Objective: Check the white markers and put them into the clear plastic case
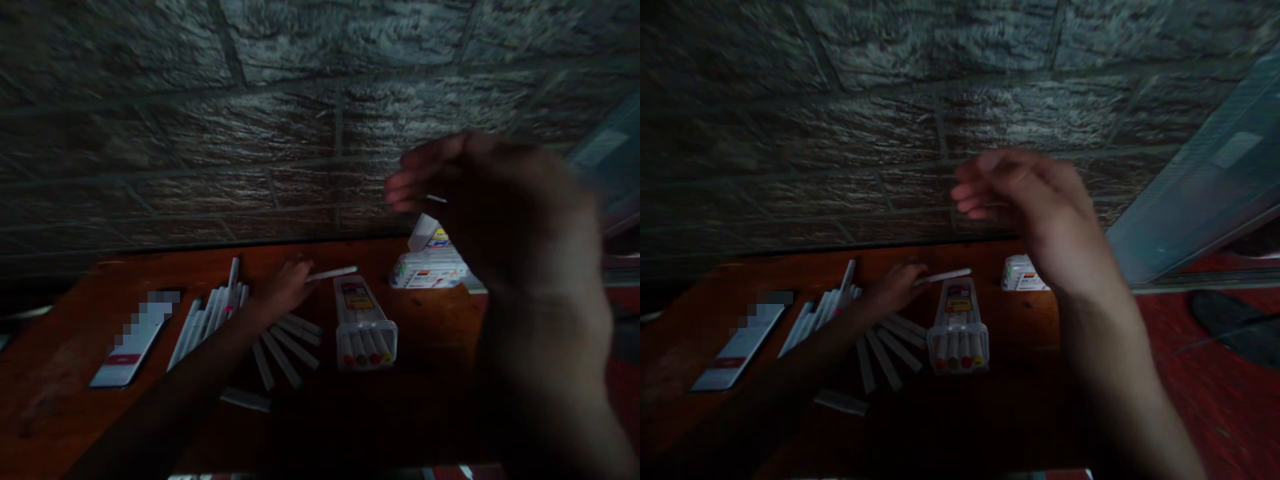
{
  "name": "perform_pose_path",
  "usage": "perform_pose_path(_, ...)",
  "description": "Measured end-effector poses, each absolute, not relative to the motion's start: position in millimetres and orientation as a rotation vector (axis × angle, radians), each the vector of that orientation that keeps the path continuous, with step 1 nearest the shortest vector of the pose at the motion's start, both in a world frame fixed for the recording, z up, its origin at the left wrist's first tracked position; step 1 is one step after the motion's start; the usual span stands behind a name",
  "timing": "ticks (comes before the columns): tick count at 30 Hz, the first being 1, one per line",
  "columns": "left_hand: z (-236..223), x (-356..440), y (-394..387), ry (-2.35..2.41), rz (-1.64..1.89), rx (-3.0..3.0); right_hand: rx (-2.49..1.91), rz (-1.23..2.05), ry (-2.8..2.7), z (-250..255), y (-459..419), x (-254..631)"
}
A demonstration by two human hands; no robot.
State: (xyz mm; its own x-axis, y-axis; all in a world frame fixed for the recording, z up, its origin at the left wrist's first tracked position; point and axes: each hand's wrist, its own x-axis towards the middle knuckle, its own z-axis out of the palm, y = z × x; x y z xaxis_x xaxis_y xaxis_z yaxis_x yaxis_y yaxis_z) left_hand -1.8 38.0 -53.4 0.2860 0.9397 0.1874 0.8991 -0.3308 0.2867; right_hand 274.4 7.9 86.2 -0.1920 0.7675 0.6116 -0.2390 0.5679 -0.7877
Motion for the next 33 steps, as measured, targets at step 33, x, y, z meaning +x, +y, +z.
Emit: perform_pose_path(33,-43.3,6.0,-45.4,1.153,1.578,1.888,-0.563,1.034,-1.625,-28.0,-6.6,266.9)
